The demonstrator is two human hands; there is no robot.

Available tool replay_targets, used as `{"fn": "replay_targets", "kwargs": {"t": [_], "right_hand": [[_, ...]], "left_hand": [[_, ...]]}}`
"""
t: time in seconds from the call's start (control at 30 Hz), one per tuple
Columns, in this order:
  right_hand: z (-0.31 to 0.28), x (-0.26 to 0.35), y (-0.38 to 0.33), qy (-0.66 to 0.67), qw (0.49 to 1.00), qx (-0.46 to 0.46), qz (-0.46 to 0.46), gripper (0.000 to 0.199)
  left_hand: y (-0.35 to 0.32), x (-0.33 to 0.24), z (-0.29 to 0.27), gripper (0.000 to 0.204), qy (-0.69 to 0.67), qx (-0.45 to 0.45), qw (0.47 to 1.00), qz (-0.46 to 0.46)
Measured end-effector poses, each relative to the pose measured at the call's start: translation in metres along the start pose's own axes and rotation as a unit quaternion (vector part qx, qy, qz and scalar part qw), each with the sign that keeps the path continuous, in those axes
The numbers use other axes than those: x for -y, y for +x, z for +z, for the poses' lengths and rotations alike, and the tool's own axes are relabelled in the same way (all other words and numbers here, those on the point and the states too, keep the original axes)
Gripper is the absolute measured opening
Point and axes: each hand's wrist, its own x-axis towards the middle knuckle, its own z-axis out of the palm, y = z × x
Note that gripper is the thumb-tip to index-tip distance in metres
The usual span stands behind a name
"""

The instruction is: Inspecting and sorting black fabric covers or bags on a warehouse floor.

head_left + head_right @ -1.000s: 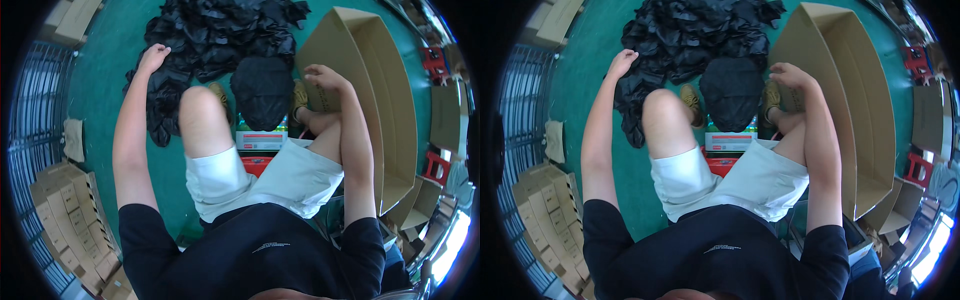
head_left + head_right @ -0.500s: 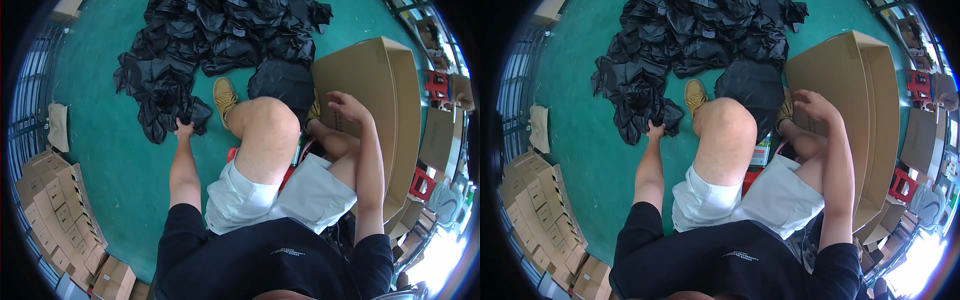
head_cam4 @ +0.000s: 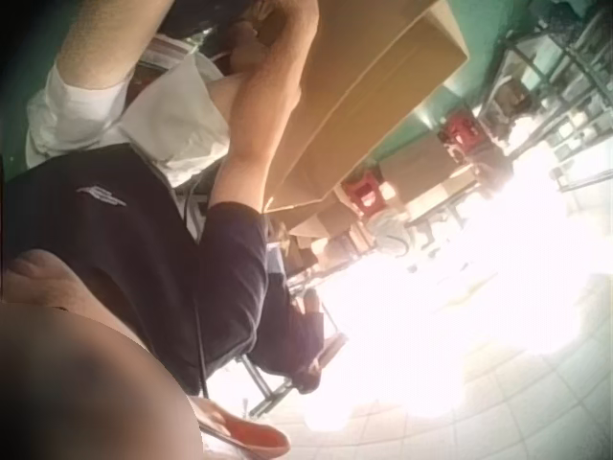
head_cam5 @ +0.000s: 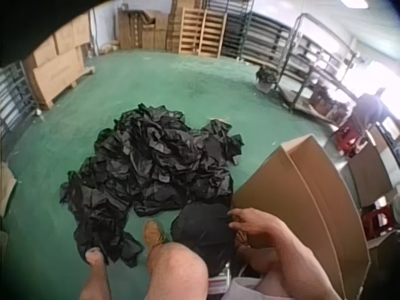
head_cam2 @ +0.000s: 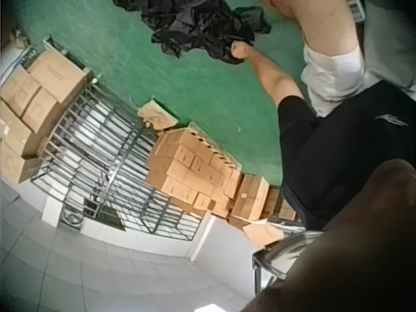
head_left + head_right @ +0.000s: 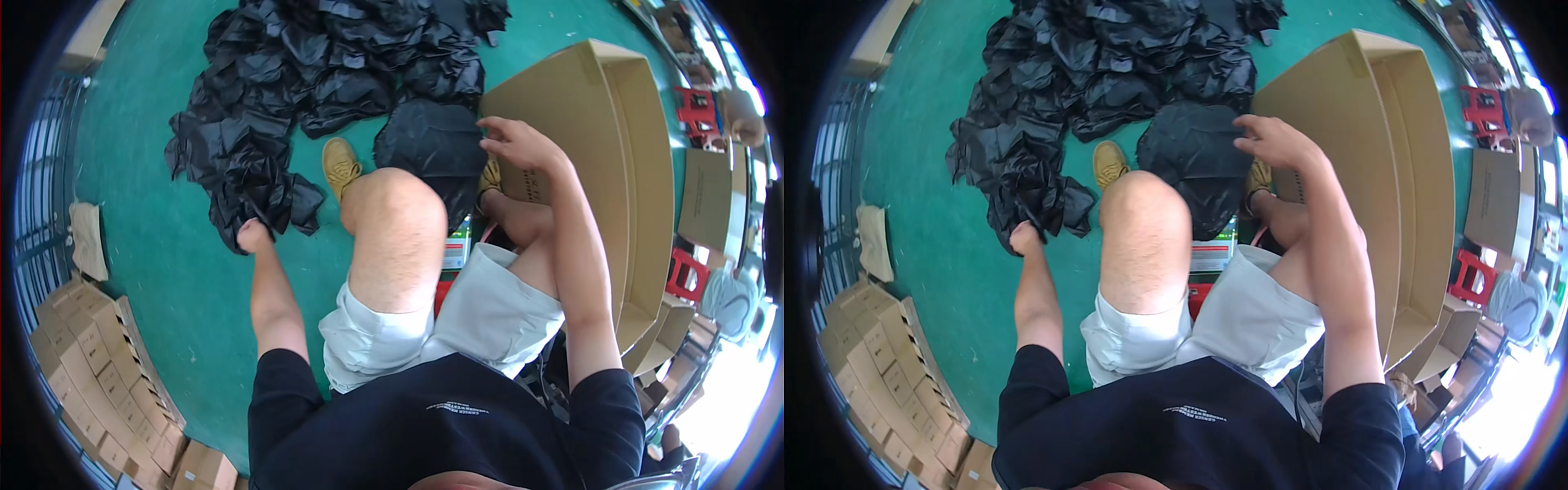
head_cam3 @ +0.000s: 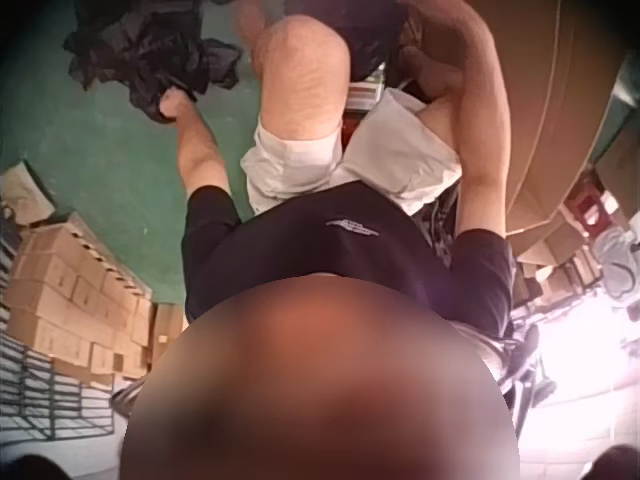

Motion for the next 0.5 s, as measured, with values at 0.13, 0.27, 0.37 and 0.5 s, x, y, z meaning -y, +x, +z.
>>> {"fn": "replay_targets", "kwargs": {"t": [0.13,0.27,0.37,0.5], "right_hand": [[-0.002,0.002,-0.001,-0.012,0.999,0.000,-0.032,0.049],[-0.003,0.005,-0.003,-0.034,0.997,-0.002,-0.066,0.049],[-0.003,0.010,-0.010,-0.040,0.997,-0.006,-0.072,0.049],[-0.001,0.006,-0.011,-0.017,0.995,-0.041,-0.093,0.049]], "left_hand": [[0.012,-0.054,-0.060,0.014,0.014,-0.060,0.993,0.105],[0.018,-0.139,-0.108,0.012,-0.096,-0.100,0.970,0.202],[-0.016,-0.219,-0.131,0.013,-0.218,-0.081,0.898,0.373],[-0.105,-0.328,-0.147,0.013,-0.415,0.100,0.758,0.493]]}}
